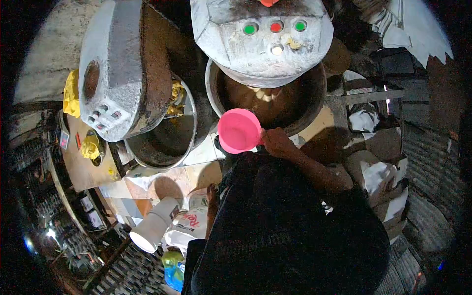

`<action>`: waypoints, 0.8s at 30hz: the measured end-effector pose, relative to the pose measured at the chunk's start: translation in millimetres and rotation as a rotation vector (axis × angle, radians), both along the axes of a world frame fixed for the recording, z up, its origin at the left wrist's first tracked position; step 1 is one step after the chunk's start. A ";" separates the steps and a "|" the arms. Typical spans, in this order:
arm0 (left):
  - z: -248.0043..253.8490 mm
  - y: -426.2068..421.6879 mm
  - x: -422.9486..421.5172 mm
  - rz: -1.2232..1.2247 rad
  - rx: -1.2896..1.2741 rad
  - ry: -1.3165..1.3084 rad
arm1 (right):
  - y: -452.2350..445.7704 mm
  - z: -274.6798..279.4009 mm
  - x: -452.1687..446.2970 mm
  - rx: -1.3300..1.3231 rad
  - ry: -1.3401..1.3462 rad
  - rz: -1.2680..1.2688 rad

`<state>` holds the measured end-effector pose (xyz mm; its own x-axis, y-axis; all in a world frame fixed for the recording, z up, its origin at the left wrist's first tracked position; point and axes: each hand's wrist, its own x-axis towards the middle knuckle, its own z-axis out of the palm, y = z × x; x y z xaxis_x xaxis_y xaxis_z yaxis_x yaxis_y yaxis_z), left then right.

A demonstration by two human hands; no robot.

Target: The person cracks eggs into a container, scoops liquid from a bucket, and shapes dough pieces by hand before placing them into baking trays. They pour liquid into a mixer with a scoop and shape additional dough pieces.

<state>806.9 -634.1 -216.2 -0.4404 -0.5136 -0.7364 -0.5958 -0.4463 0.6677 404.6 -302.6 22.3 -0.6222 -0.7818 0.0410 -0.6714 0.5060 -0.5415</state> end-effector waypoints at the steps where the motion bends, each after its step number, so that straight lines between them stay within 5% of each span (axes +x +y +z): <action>1: 1.2 0.4 -0.9 -0.004 -0.001 -0.004 | -0.2 0.8 -1.4 -0.001 0.000 0.002; 10: 5.8 1.9 -3.5 -0.026 -0.017 -0.028 | -1.0 11.3 -4.0 -0.050 -0.052 -0.024; 13: 5.9 -1.9 -4.0 -0.033 -0.025 -0.059 | -5.8 11.3 -11.5 0.096 -0.347 0.000; 18: 5.7 -4.6 -2.9 -0.045 -0.031 -0.088 | -1.0 1.6 -2.9 0.107 -0.045 0.035; 24: 5.9 -7.3 -3.2 -0.054 -0.035 -0.111 | -2.2 1.9 -5.9 -0.047 -0.016 0.022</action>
